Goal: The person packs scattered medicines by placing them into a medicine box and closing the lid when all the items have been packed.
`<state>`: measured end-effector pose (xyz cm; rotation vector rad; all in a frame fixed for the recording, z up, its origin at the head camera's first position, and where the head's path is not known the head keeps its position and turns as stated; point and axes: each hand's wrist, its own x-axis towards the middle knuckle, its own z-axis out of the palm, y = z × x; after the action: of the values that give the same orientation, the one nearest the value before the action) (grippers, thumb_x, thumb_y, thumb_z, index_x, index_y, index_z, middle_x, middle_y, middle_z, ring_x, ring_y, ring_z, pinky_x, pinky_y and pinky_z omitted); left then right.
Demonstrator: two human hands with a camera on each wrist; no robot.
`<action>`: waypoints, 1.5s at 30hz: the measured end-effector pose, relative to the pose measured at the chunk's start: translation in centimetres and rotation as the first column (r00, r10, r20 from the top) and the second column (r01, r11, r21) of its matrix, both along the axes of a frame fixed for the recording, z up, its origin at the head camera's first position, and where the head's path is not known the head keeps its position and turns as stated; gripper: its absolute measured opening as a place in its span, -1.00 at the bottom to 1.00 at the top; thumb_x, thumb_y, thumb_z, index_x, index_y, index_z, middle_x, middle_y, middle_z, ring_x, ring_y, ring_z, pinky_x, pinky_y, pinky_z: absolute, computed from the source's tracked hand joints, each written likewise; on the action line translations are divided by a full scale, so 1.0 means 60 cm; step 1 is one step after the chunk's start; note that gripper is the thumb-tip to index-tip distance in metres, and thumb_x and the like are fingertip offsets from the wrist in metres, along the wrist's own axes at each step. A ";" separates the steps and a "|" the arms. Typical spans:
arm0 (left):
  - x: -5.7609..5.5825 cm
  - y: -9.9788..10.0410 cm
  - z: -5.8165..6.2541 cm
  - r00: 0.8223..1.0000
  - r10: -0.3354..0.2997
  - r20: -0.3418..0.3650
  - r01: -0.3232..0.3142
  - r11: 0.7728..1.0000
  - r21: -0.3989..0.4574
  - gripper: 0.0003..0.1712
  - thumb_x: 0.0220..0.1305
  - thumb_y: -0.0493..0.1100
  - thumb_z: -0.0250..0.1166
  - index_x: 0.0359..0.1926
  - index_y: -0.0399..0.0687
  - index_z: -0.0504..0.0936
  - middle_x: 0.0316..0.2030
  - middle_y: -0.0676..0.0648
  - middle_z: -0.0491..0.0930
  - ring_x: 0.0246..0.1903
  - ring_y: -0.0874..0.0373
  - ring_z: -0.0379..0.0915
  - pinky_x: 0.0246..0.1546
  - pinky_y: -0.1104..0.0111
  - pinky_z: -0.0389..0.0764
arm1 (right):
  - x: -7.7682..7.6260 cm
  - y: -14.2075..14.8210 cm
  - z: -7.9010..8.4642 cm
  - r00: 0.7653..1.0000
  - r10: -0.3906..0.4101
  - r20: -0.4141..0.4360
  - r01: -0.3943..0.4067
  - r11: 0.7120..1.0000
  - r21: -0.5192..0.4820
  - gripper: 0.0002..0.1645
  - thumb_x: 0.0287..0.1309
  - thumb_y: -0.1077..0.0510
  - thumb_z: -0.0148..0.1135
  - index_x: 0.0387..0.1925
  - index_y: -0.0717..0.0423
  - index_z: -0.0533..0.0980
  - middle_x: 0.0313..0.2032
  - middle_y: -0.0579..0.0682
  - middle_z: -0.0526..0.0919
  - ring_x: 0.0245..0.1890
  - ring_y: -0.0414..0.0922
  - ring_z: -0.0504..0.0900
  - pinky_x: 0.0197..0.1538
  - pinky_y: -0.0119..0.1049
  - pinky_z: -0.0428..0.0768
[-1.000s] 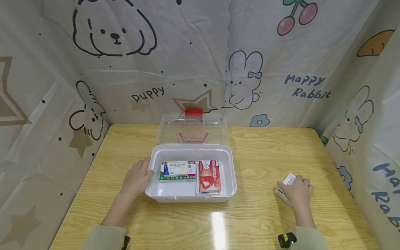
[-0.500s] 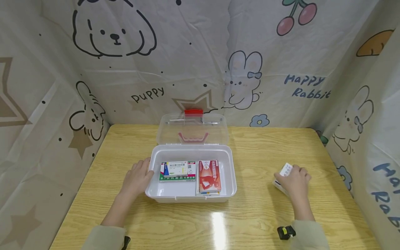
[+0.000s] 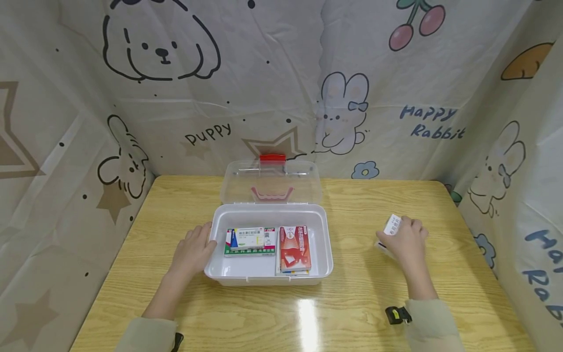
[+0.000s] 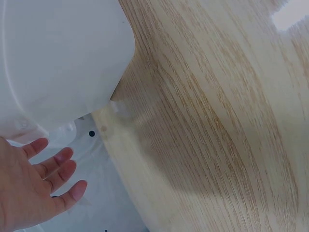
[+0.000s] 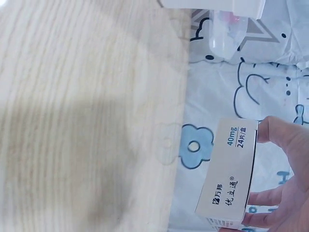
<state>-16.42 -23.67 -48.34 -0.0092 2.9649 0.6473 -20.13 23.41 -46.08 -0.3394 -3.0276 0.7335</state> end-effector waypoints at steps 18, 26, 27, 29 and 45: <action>0.001 0.001 0.002 1.000 0.008 0.015 -0.008 1.000 0.010 -0.36 0.30 -0.03 -0.10 0.32 -0.26 0.10 0.13 -0.34 0.28 0.10 -0.24 0.17 0.01 -0.18 0.25 | -0.026 -0.061 0.045 0.998 0.055 -0.041 -0.055 0.998 -0.003 -0.02 -0.11 -0.03 0.22 0.20 0.53 0.11 0.10 0.50 0.13 0.09 0.35 0.06 0.07 0.19 0.18; 0.000 0.000 -0.001 1.000 0.000 0.000 0.000 1.000 0.002 -0.37 0.29 -0.03 -0.09 0.31 -0.25 0.12 0.12 -0.34 0.30 0.10 -0.24 0.18 0.00 -0.18 0.27 | -0.032 -0.091 0.065 0.996 0.080 -0.026 -0.081 0.996 -0.024 0.03 -0.15 -0.06 0.26 0.25 0.45 0.09 0.16 0.46 0.11 0.13 0.33 0.06 0.02 0.18 0.34; 0.000 0.000 -0.001 1.000 -0.001 0.000 0.001 1.000 0.001 -0.37 0.29 -0.04 -0.09 0.31 -0.26 0.12 0.12 -0.34 0.30 0.10 -0.24 0.18 0.00 -0.18 0.26 | -0.033 -0.095 0.067 0.996 0.085 -0.023 -0.086 0.996 -0.027 0.03 -0.16 -0.06 0.26 0.25 0.44 0.09 0.17 0.46 0.10 0.14 0.33 0.06 0.01 0.19 0.35; 0.000 -0.001 -0.002 1.000 0.000 0.002 0.000 1.000 0.001 -0.36 0.29 -0.04 -0.09 0.31 -0.26 0.11 0.12 -0.35 0.29 0.11 -0.25 0.17 0.01 -0.18 0.26 | -0.033 -0.104 0.071 0.995 0.094 -0.023 -0.094 0.995 -0.034 0.04 -0.17 -0.06 0.25 0.26 0.42 0.09 0.18 0.44 0.10 0.15 0.33 0.05 0.01 0.20 0.37; 0.001 0.000 -0.001 1.000 0.001 -0.002 -0.001 1.000 0.015 -0.36 0.29 -0.04 -0.10 0.32 -0.26 0.10 0.13 -0.35 0.29 0.11 -0.24 0.17 0.02 -0.18 0.25 | -0.039 -0.166 0.086 0.983 0.178 -0.038 -0.179 0.983 -0.043 0.03 -0.19 -0.09 0.30 0.25 0.37 0.13 0.20 0.40 0.11 0.19 0.29 0.05 0.09 0.17 0.34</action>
<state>-16.39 -23.66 -48.42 -0.0092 2.9619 0.6708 -22.47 13.43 -40.93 -0.0544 -3.0408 0.8102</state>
